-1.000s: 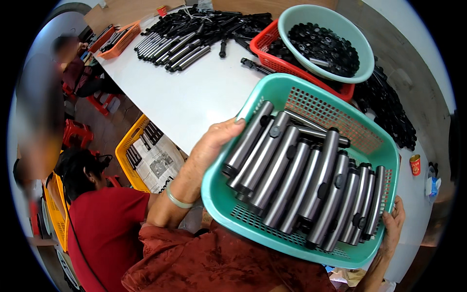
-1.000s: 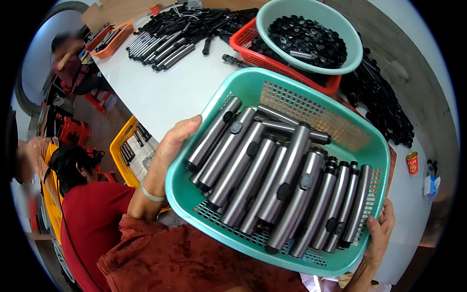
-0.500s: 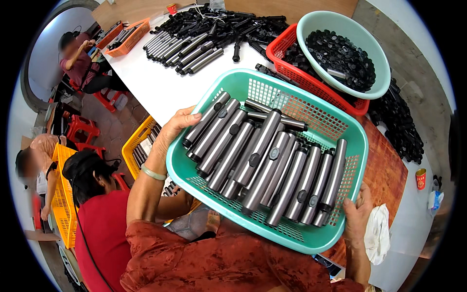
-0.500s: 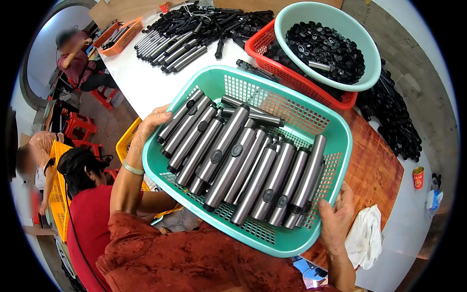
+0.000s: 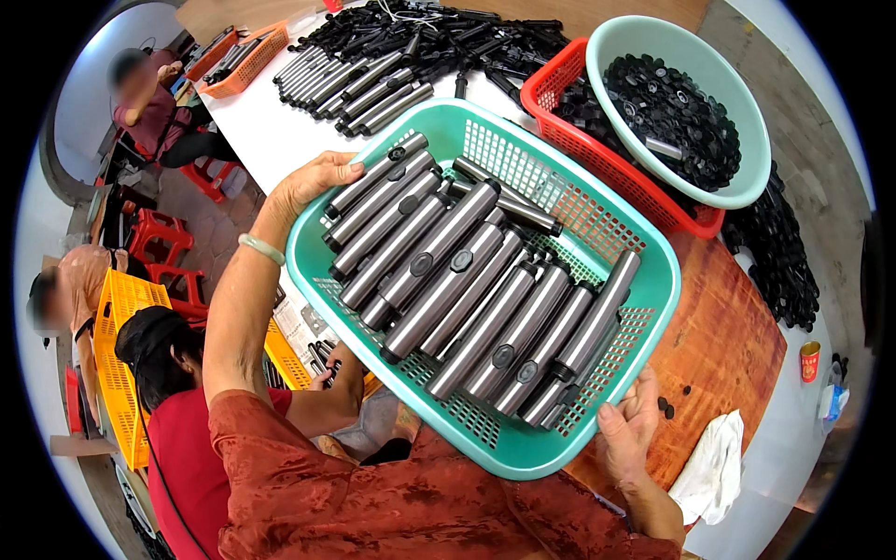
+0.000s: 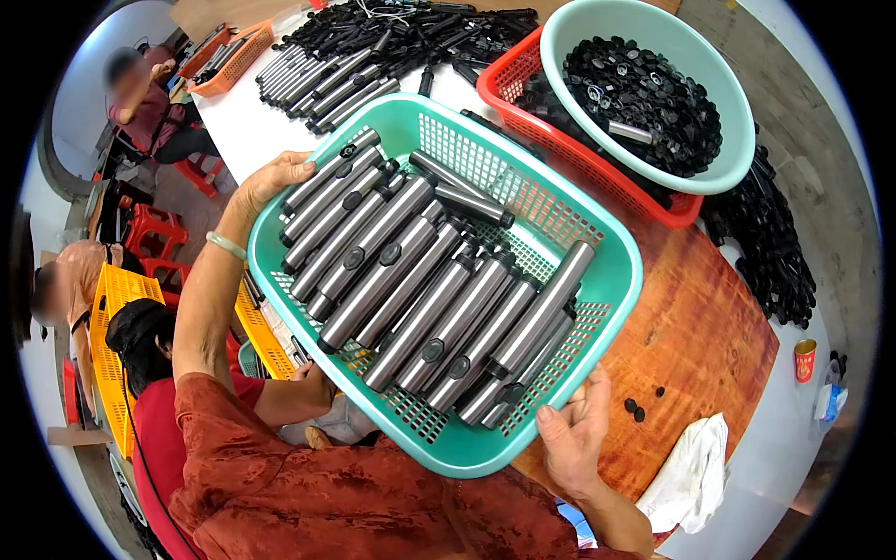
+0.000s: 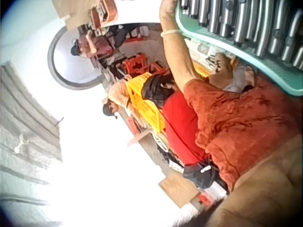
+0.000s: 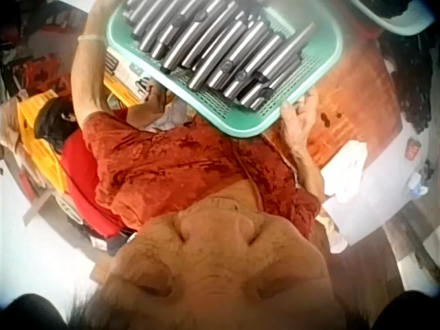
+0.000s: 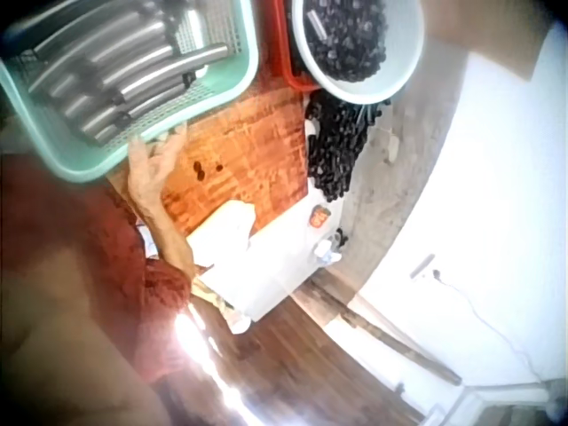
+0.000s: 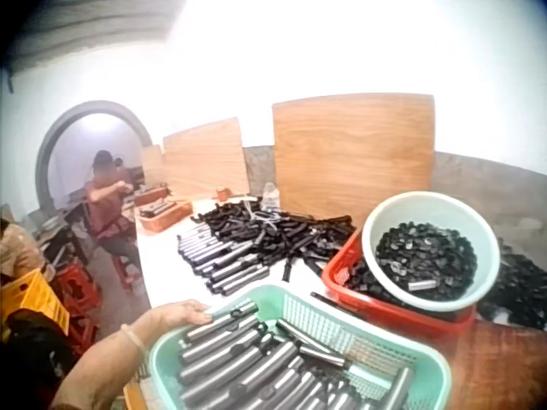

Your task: The person assembles cylindrical metal parts by attaching small black caps to each end. They pick up a metal cylinder, attach a cap to one end, then attach a cap to the other end, and place the finished item into a green basket. The process is repeated for multiple units.

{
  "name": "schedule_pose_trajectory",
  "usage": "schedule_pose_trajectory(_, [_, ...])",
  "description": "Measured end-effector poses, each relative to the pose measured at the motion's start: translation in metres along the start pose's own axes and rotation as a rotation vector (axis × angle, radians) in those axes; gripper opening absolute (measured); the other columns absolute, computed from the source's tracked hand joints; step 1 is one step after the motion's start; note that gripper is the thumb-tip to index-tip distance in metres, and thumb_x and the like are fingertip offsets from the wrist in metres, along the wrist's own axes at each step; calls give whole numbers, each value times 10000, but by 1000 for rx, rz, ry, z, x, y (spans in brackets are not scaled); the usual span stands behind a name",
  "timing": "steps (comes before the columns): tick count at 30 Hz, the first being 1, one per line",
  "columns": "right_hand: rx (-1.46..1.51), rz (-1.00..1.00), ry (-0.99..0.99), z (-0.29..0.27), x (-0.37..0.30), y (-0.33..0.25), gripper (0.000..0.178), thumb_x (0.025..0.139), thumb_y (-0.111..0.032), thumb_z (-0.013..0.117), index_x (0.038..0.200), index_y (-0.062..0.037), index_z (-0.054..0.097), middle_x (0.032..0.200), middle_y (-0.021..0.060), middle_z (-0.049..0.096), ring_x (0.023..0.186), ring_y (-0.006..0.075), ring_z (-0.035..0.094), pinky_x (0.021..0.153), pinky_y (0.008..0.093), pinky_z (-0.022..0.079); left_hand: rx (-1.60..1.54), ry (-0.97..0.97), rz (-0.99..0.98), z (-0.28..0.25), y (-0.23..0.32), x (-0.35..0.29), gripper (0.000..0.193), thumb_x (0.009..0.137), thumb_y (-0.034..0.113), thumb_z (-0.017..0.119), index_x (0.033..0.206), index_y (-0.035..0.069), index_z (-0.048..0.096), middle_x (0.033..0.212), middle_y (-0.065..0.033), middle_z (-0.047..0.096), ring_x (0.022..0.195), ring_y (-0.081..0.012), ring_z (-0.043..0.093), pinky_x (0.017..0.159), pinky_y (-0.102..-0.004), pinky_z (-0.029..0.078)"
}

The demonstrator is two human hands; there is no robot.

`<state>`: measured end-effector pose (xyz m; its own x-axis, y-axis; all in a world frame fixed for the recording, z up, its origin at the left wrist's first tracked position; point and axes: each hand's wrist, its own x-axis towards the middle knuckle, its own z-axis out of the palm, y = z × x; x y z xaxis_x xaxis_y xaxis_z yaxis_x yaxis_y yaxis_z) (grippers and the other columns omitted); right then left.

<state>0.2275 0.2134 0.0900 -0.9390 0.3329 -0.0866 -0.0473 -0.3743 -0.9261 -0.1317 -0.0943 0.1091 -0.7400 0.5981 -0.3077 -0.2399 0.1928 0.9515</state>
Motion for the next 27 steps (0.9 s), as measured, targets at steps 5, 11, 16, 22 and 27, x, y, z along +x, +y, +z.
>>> schedule_pose_trajectory(5, [28, -33, -12, 13, 11, 9, 764, 829, -164, 669, 1383, 44, 186, 1252, 156, 475, 1117, 196, 497, 977, 341, 388, 167, 56, 20, -26, 0, 21, 612, 723, 339, 758, 1156, -65, 604, 921, -158, 691, 737, -176, 660, 706, -244, 524])
schedule_pose_trajectory(11, [-14, -97, -22, 22, 24, 15, 794, 826, -173, 681, 1377, 69, 163, 1228, 160, 478, 1089, 185, 504, 962, 339, 398, 199, 68, -14, -44, 3, 33, 474, 729, 340, 744, 1054, 3, 669, 812, -64, 681, 711, -128, 583, 723, -236, 459])
schedule_pose_trajectory(16, [43, -85, -2, 18, 32, 28, 857, 791, -173, 719, 1387, 43, 142, 1226, 158, 483, 1083, 188, 511, 955, 334, 405, 339, 30, -52, -58, 14, 50, 420, 707, 444, 758, 874, 65, 689, 707, 7, 603, 716, -102, 505, 696, -216, 388])
schedule_pose_trajectory(22, [-53, -274, 163, -1, 45, 67, 823, 789, -523, 641, 1304, 8, 280, 1190, 128, 452, 1049, 191, 482, 931, 339, 402, 793, 506, 116, -69, 41, 101, 535, 742, 277, 743, 1128, -70, 616, 923, -222, 666, 816, -293, 668, 725, -349, 555])
schedule_pose_trajectory(27, [-61, -214, 175, -4, 59, 60, 777, 808, -528, 567, 1311, 9, 318, 1165, 101, 461, 1028, 177, 477, 904, 325, 393, 1370, 569, 120, -83, 26, 131, 761, 650, 245, 723, 1313, -7, 447, 1149, -259, 542, 1103, -371, 539, 972, -398, 442])
